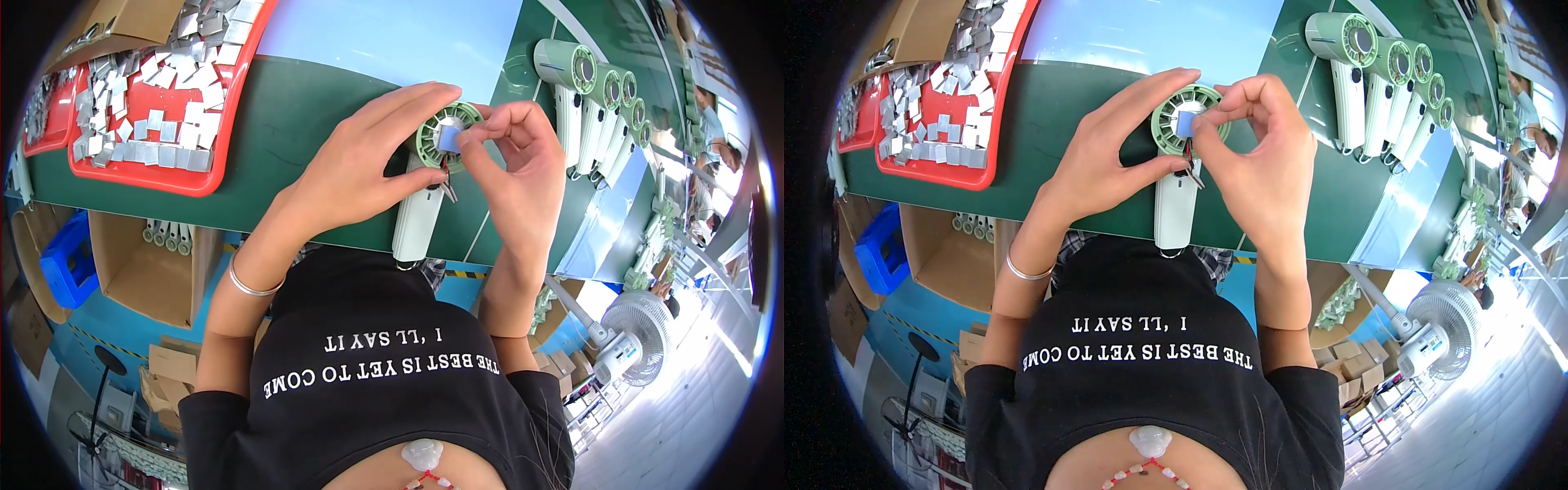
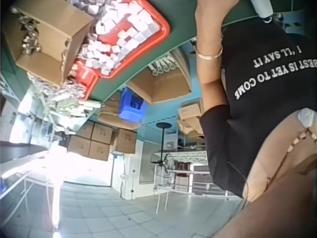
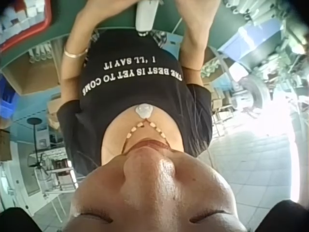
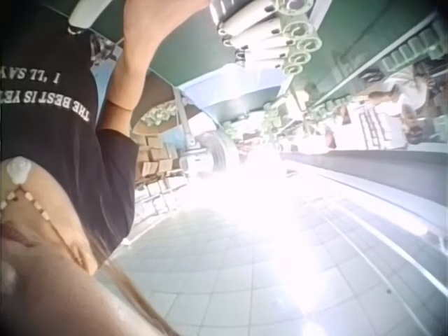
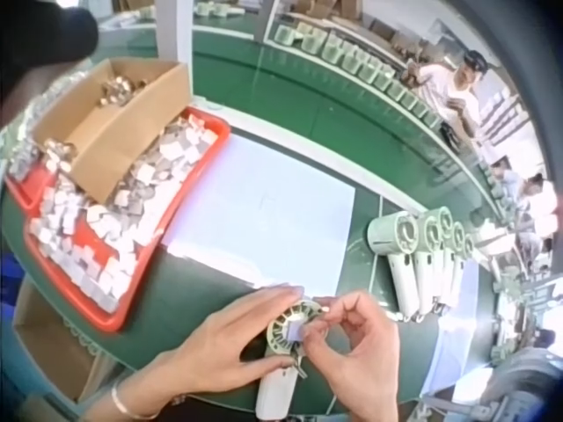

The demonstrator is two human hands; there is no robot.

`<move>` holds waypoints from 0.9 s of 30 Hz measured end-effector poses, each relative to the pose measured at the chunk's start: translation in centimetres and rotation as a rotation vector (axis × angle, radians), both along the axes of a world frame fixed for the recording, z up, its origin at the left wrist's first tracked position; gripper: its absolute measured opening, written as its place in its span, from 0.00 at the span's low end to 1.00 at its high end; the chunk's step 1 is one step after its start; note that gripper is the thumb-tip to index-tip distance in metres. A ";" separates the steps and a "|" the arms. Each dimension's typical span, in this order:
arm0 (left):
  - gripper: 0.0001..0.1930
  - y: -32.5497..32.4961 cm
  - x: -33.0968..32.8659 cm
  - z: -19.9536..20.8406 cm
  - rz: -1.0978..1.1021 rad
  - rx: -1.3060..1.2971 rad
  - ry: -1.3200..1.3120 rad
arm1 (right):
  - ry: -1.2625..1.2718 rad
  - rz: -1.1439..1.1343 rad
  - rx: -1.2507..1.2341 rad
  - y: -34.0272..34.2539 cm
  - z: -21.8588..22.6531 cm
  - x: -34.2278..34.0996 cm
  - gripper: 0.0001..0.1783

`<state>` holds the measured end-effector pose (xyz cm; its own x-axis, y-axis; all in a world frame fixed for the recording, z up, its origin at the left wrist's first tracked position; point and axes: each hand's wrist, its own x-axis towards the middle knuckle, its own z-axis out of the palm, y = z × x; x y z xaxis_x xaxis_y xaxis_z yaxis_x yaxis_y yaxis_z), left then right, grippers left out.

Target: The person assembles handheld fans by sticking thermal pads onto the fan heads and pressing metal plates into the center hubs. The person then arranges the assembled fans along the assembly line table.

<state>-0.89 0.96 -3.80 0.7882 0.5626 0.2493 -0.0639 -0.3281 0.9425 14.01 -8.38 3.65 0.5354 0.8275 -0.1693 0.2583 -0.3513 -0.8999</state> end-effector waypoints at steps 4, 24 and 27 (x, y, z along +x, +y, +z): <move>0.39 0.0 0.0 0.1 -0.001 0.003 0.002 | -0.051 0.000 0.028 0.0 0.1 -0.5 0.13; 0.39 0.0 0.0 0.3 -0.002 -0.030 0.023 | -0.560 0.036 0.200 -4.1 -2.1 -1.0 0.23; 0.39 0.0 0.0 0.5 -0.001 -0.028 0.029 | -0.561 0.154 0.206 -5.8 -2.3 -0.6 0.22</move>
<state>-0.89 0.97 -3.28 0.7957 0.5680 0.2102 -0.0364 -0.3015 0.9528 13.41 -14.18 1.37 0.3687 0.8879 0.2751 0.7456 -0.1058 -0.6580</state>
